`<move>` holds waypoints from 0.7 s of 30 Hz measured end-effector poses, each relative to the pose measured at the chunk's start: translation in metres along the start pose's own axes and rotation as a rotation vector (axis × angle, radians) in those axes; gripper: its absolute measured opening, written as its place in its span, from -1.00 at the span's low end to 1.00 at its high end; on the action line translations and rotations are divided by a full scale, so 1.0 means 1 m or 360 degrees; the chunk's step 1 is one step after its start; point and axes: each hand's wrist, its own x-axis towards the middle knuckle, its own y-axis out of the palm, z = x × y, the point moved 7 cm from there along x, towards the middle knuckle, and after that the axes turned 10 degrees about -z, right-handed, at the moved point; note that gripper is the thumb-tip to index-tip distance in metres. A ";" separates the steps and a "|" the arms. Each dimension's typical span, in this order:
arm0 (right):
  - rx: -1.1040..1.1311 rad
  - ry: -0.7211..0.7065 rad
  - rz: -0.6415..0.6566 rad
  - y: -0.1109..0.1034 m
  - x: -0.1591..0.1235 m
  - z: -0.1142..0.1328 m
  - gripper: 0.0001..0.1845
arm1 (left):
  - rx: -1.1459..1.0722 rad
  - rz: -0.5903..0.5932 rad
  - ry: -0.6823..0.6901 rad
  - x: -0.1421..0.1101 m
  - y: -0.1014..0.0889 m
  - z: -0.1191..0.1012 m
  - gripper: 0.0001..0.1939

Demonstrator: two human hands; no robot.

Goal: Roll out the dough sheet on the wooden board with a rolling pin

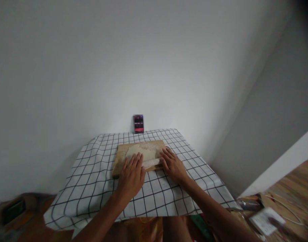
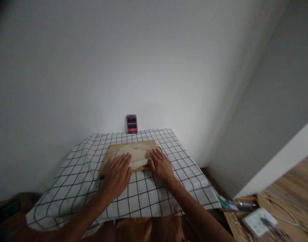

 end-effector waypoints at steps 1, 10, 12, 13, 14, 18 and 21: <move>-0.0003 0.0006 0.0009 0.002 0.003 -0.001 -0.45 | 0.0008 0.0009 -0.0014 0.000 0.000 0.000 -0.48; -0.0210 0.0129 0.0294 0.042 0.083 -0.008 -0.49 | 0.0149 0.0127 -0.0202 0.049 0.026 0.035 -0.52; -0.0221 0.0163 0.0380 0.052 0.099 -0.010 -0.49 | 0.0149 0.0136 -0.0191 0.062 0.031 0.048 -0.54; -0.0218 0.0184 0.0419 0.057 0.106 -0.011 -0.48 | 0.0139 0.0151 -0.0189 0.068 0.035 0.054 -0.56; -0.0213 0.0211 0.0444 0.062 0.113 -0.012 -0.47 | 0.0128 0.0172 -0.0202 0.074 0.039 0.061 -0.56; -0.0194 0.0339 0.0482 0.076 0.135 -0.021 -0.47 | 0.0132 0.0311 -0.0342 0.093 0.059 0.086 -0.53; -0.0193 0.0417 0.0485 0.085 0.145 -0.027 -0.46 | 0.0151 0.0395 -0.0462 0.101 0.068 0.097 -0.53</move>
